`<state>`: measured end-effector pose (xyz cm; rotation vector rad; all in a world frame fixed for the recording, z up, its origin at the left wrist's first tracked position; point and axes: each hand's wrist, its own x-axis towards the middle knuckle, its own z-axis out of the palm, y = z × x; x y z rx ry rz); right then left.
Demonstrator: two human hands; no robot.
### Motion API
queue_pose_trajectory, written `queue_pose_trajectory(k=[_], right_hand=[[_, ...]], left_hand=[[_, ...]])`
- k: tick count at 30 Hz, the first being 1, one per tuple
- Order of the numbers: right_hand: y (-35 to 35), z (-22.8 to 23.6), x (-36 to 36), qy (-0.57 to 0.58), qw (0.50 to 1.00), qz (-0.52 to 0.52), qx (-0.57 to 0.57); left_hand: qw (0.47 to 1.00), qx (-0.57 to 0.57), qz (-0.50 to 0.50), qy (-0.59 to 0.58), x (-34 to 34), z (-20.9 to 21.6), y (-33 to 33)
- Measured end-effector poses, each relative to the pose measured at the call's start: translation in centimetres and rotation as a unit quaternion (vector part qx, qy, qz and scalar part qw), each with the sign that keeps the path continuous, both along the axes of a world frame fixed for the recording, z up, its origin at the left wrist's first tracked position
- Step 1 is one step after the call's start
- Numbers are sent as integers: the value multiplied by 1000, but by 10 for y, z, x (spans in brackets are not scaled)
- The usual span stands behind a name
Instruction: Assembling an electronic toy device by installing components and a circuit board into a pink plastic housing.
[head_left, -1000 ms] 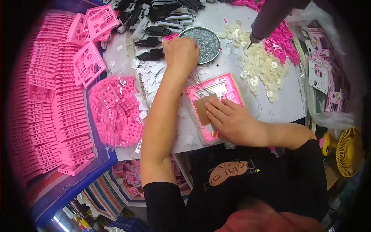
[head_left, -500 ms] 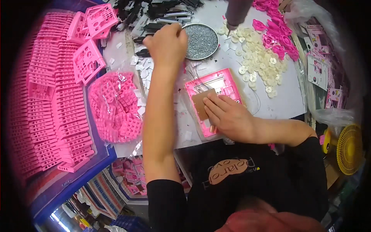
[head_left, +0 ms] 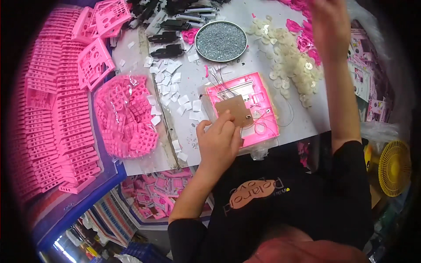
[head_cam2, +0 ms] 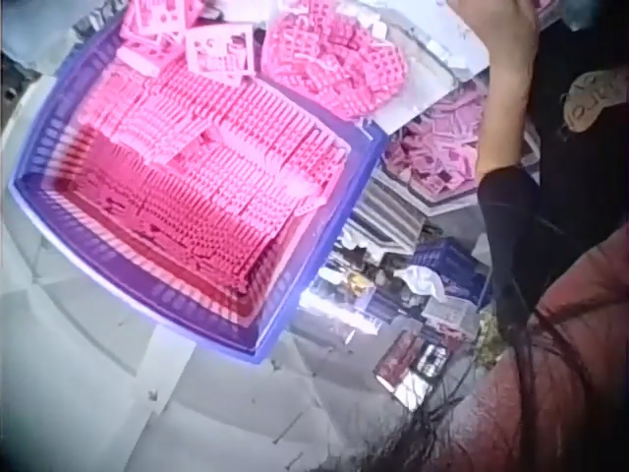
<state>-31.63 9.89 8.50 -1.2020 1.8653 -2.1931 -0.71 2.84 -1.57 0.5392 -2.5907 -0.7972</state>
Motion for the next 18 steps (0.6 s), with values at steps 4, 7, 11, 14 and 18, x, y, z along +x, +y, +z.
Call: queue_pose_trajectory(k=[4, 7, 11, 14, 18], right_hand=[[-58, 50, -33, -281, 923, 123, -231], [-101, 28, -91, -62, 984, 165, 4], [-89, 36, -25, 29, 951, 226, 209], [-36, -7, 68, -105, 929, 339, 103], [0, -41, 132, -195, 902, 385, 26]], left_hand=[[1000, 20, 1, 10, 0, -1, -1], [999, 38, 7, 26, 2, -5, -4], [996, 53, 40, 52, 6, -12, -1], [995, 64, 50, 63, 3, -11, 1], [995, 51, 53, 73, 3, -16, 1]])
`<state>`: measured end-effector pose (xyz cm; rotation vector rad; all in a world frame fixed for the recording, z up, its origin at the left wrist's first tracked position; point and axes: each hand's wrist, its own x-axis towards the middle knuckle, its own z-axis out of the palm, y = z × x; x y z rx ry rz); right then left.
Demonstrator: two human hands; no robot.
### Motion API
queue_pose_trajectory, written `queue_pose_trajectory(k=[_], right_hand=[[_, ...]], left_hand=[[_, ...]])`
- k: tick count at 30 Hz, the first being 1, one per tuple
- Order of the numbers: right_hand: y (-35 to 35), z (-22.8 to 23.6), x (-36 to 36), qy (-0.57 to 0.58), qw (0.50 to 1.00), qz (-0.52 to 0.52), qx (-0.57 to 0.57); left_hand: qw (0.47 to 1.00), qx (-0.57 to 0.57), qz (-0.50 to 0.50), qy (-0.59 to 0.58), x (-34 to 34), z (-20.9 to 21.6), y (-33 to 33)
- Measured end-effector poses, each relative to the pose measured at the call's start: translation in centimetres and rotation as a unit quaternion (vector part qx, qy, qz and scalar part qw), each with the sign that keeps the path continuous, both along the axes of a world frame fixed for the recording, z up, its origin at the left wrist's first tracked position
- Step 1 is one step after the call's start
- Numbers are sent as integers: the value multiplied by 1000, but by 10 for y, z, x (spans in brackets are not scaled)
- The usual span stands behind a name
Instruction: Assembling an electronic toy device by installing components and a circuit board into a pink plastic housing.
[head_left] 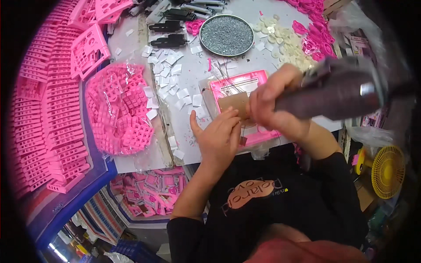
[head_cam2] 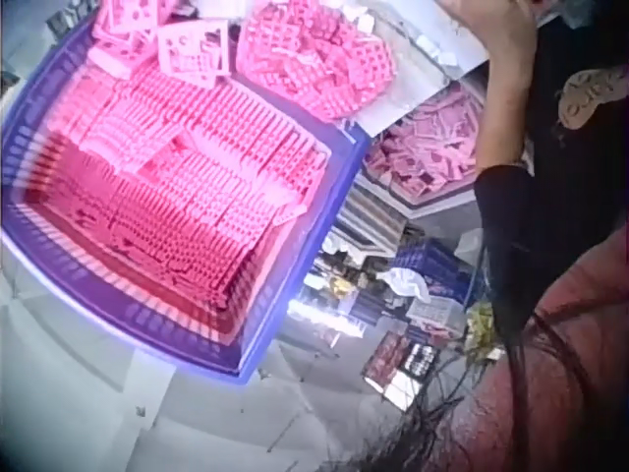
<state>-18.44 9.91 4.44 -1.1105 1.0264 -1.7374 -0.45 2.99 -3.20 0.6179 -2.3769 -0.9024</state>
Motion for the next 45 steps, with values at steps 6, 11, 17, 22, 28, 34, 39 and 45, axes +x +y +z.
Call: queue_pose_trajectory(k=[6, 11, 17, 22, 28, 34, 39, 45], right_hand=[[3, -12, 12, -3, 999, 18, 26], [0, -22, 12, 98, 995, 19, -15], [-1, -21, -7, 124, 991, -49, -26], [-11, -29, -14, 137, 989, -55, -4], [-11, -35, -17, 267, 962, -10, 64], [-21, -30, -6, 188, 982, 4, 32], [-19, -11, -36, 11, 998, -35, -44], [-18, 1, -41, -19, 997, -23, -72]], left_hand=[[1000, 2, 9, 14, -1, 0, 0], [1000, -19, 4, 22, 3, -12, -1], [995, -52, -40, -75, 6, 9, 5], [985, -125, -70, -92, 5, 9, 3], [985, -129, -66, -92, 4, 10, 4], [984, -125, -77, -96, 3, 18, 2], [940, -64, -225, -247, -52, 50, -64], [952, -237, 25, -193, -159, -6, -148]])
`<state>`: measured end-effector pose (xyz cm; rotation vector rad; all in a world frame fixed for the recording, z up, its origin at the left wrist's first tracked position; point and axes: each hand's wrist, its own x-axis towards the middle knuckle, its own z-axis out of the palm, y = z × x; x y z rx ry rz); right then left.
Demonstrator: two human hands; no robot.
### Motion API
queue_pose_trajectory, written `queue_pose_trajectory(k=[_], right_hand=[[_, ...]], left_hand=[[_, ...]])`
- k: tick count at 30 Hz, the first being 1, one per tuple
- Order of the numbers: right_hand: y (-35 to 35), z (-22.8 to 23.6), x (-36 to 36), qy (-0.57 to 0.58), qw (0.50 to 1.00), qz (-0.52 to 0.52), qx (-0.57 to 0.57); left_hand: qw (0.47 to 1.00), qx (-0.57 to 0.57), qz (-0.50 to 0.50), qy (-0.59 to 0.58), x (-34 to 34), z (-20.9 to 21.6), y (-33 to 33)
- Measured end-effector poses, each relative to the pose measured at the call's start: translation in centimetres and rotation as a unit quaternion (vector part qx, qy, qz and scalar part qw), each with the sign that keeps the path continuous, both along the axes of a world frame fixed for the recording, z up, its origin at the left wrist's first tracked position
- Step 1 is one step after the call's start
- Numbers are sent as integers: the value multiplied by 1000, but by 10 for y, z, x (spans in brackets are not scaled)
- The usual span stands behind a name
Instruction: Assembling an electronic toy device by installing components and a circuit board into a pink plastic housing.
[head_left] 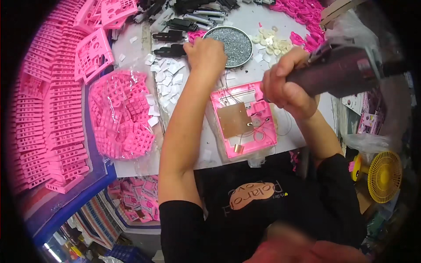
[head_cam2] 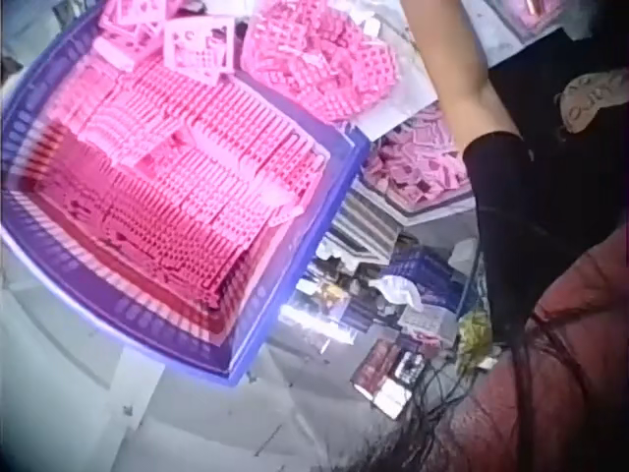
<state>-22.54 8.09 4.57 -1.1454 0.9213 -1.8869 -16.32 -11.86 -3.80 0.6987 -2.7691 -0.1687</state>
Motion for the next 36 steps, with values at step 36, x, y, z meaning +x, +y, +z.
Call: queue_pose_trajectory(k=[36], right_hand=[[21, 26, 49, -51, 997, 64, 4]], left_hand=[[918, 258, -109, 280, 153, 21, 140]])
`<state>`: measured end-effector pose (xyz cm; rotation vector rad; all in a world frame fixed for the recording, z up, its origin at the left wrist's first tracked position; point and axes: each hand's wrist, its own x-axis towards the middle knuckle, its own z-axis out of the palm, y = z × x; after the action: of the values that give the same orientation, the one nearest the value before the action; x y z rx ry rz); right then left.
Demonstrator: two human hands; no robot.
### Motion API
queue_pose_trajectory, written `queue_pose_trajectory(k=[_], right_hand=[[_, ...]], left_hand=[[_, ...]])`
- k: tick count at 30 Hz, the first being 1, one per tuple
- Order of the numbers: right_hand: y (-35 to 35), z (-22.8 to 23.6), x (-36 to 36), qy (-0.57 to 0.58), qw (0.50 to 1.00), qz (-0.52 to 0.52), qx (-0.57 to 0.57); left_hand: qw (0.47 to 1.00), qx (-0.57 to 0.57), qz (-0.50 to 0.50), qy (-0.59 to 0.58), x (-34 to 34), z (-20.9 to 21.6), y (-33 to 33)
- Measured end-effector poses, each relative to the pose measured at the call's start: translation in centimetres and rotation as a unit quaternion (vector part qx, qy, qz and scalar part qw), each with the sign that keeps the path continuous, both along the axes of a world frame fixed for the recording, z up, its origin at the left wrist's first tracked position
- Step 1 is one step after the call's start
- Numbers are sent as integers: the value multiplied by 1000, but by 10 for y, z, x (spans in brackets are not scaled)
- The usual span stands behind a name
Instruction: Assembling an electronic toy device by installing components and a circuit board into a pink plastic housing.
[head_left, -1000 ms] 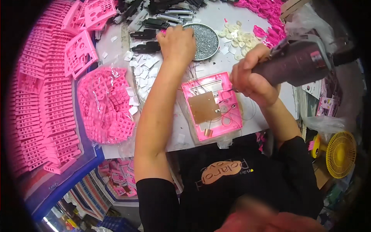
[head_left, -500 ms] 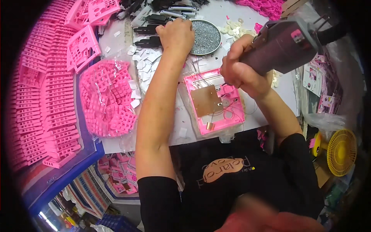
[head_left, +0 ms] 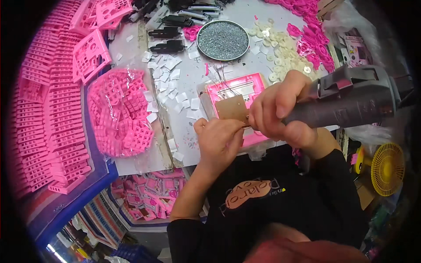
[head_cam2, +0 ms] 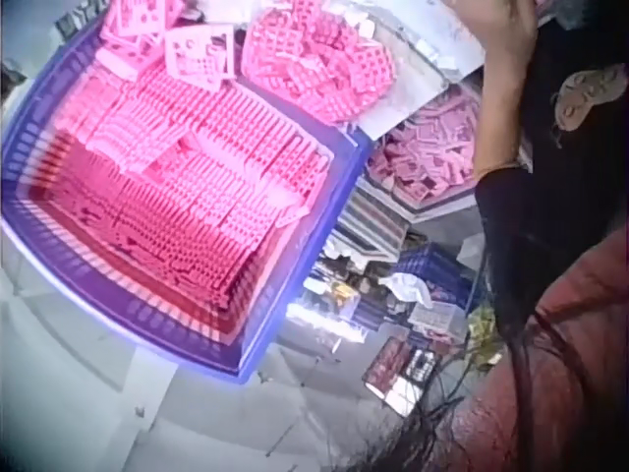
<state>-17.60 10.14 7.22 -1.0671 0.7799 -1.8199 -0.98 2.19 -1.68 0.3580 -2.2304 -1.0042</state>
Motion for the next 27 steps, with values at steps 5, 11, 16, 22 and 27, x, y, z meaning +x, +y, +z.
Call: queue_pose_trajectory(k=[5, 11, 16, 22, 27], right_hand=[[-2, -4, 4, -3, 1000, 4, 0], [1, -9, -17, 26, 999, -28, -5], [-4, -18, -41, -5, 994, -80, -69], [16, -13, -49, 52, 992, -117, 18], [17, -14, -44, 63, 991, -116, 29]], left_hand=[[999, -35, 14, 26, -1, -1, -1], [998, -59, -23, -21, -19, 23, -27], [970, -144, -157, -115, -45, 29, -33], [965, -184, -76, -171, -25, 11, 3], [968, -210, -63, -124, -15, -11, 8]])
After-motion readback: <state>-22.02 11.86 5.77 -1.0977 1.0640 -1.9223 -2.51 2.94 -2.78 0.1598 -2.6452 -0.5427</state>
